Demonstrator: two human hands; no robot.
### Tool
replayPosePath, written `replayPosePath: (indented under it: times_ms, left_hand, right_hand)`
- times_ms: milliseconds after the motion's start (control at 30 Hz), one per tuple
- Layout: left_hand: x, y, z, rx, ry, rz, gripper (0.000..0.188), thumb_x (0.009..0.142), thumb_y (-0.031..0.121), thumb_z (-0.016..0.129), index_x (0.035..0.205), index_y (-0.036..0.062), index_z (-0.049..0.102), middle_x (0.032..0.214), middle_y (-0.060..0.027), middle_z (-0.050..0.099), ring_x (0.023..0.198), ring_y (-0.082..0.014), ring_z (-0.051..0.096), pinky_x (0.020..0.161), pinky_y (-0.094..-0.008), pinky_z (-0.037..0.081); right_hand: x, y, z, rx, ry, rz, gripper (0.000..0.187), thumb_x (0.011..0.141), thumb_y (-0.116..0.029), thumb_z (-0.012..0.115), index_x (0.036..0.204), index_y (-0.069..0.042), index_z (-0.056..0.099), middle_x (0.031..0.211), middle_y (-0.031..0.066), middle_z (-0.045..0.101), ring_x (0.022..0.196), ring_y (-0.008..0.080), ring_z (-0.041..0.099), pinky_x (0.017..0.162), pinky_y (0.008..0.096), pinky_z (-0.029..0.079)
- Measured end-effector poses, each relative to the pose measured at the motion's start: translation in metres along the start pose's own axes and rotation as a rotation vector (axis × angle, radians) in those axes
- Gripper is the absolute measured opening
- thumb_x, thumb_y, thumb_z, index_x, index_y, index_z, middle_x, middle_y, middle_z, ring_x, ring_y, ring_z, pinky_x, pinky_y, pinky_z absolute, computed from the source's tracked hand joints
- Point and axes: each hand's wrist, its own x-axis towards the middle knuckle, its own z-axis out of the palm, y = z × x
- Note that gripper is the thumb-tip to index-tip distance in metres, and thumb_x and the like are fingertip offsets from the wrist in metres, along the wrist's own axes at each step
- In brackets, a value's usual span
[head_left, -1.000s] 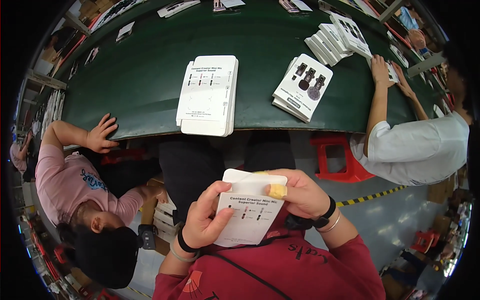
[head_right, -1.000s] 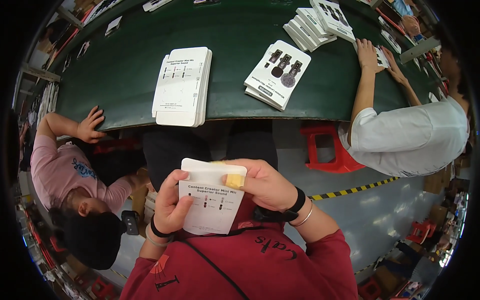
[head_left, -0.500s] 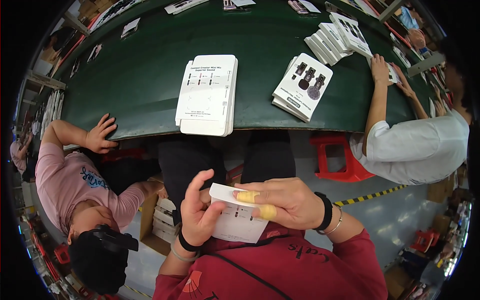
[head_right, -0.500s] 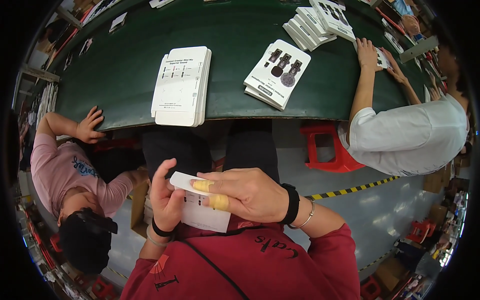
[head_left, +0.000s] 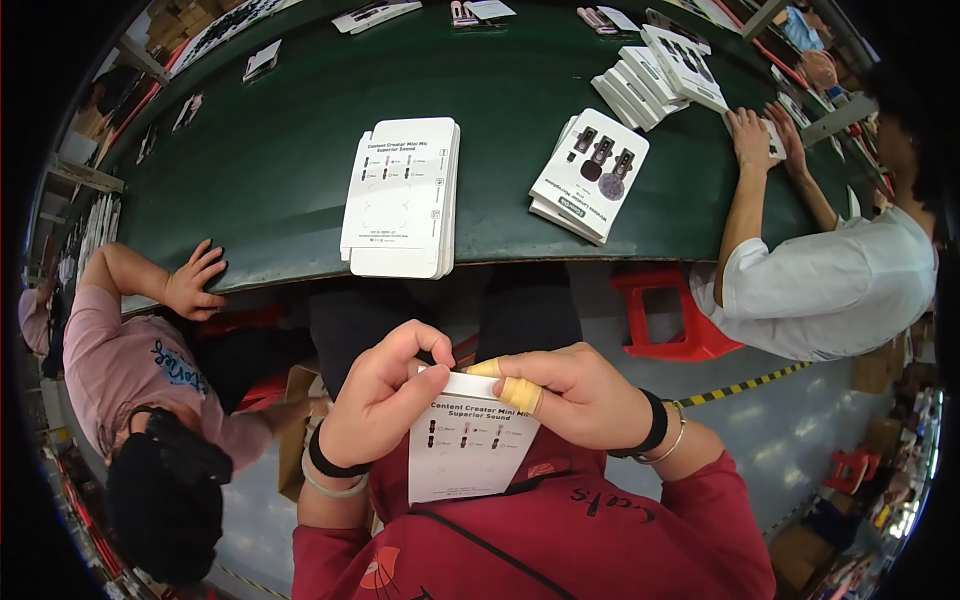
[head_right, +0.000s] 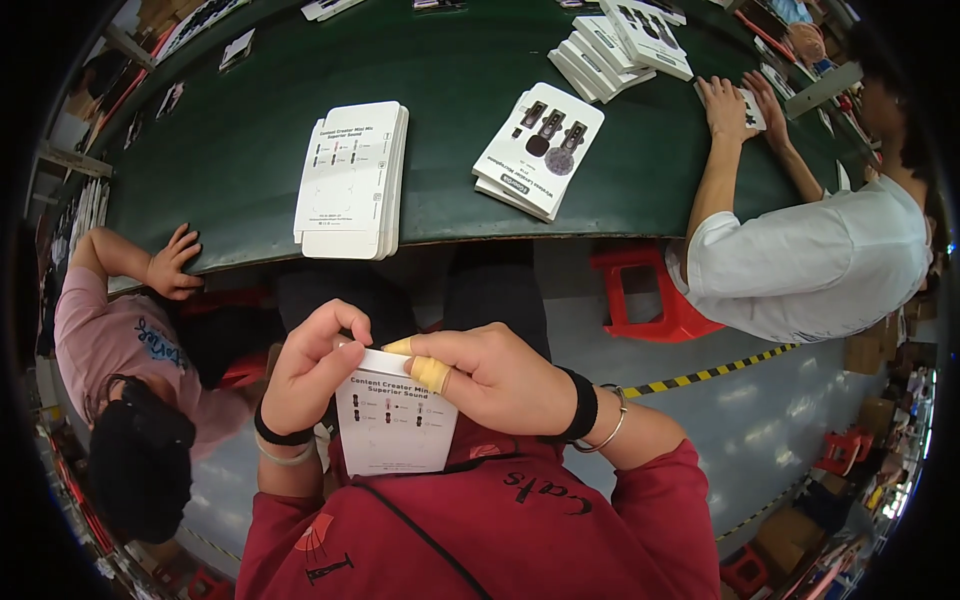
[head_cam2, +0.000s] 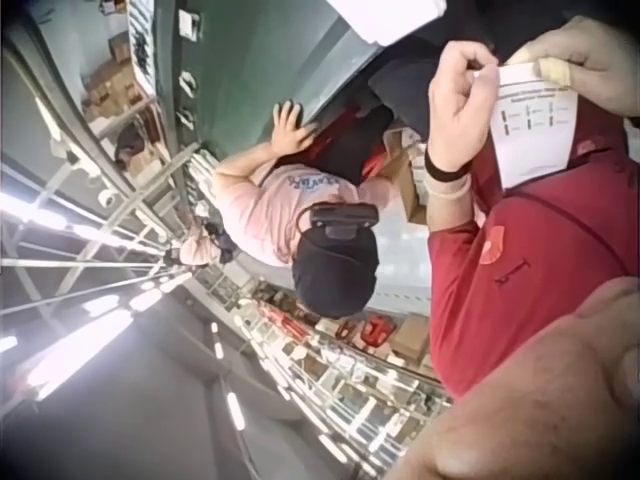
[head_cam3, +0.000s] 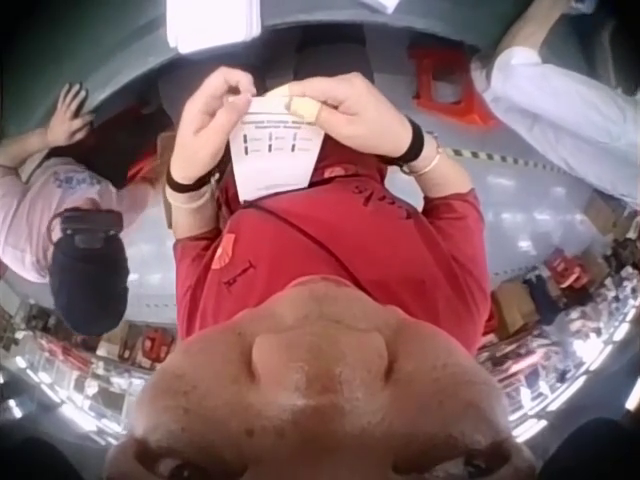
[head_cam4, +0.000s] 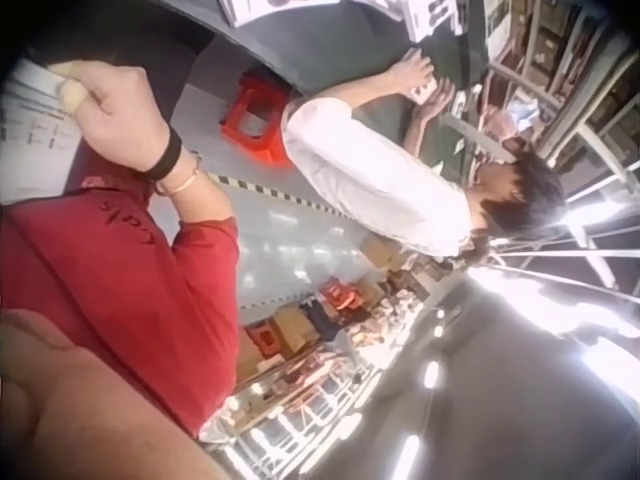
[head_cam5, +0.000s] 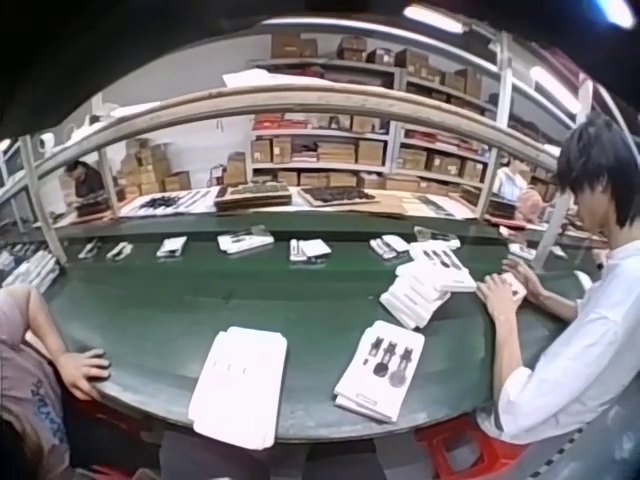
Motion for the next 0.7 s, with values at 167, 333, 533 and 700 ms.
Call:
replayPosePath:
  times_ms: [167,333,533,700]
  left_hand:
    - [0.002,-0.018,0.001,0.122,-0.004,0.129,0.009,0.094,0.0,0.053,0.102,0.0028,0.051,0.08,0.0006,0.056,0.068,-0.0029,0.048,0.062,-0.0172,0.038]
    - [-0.009,-0.039,0.007,0.196,0.125,0.32,0.007,0.096,0.004,0.058,0.094,0.0034,0.051,0.072,0.0004,0.055,0.062,-0.0042,0.046,0.057,-0.0187,0.037]
    - [-0.004,-0.052,0.013,-0.017,0.236,0.396,0.019,0.09,0.006,0.071,0.086,0.0024,0.053,0.072,-0.0034,0.061,0.063,-0.0079,0.054,0.057,-0.0209,0.043]
    - [0.004,-0.052,0.019,-0.001,0.27,0.415,0.022,0.087,0.005,0.074,0.081,0.0022,0.053,0.068,-0.0052,0.061,0.06,-0.0089,0.055,0.054,-0.0222,0.043]
  right_hand:
    - [-0.001,0.011,-0.001,0.08,-0.019,0.021,0.03,0.098,-0.015,0.059,0.123,0.001,0.061,0.096,0.01,0.073,0.084,0.0147,0.07,0.075,0.0277,0.053]
    - [-0.002,0.018,0.001,0.357,-0.059,0.202,0.029,0.099,-0.013,0.058,0.123,0.002,0.053,0.101,0.0112,0.073,0.091,0.0157,0.069,0.081,0.0286,0.052]
    - [-0.012,0.016,0.009,-0.11,-0.02,0.064,0.036,0.099,-0.017,0.057,0.129,0.001,0.048,0.103,0.0148,0.071,0.092,0.0261,0.069,0.081,0.0314,0.053]
    - [-0.01,0.013,0.017,-0.564,0.195,-0.393,0.045,0.098,-0.024,0.057,0.134,0.0,0.048,0.107,0.0165,0.069,0.09,0.0316,0.069,0.076,0.0343,0.055]
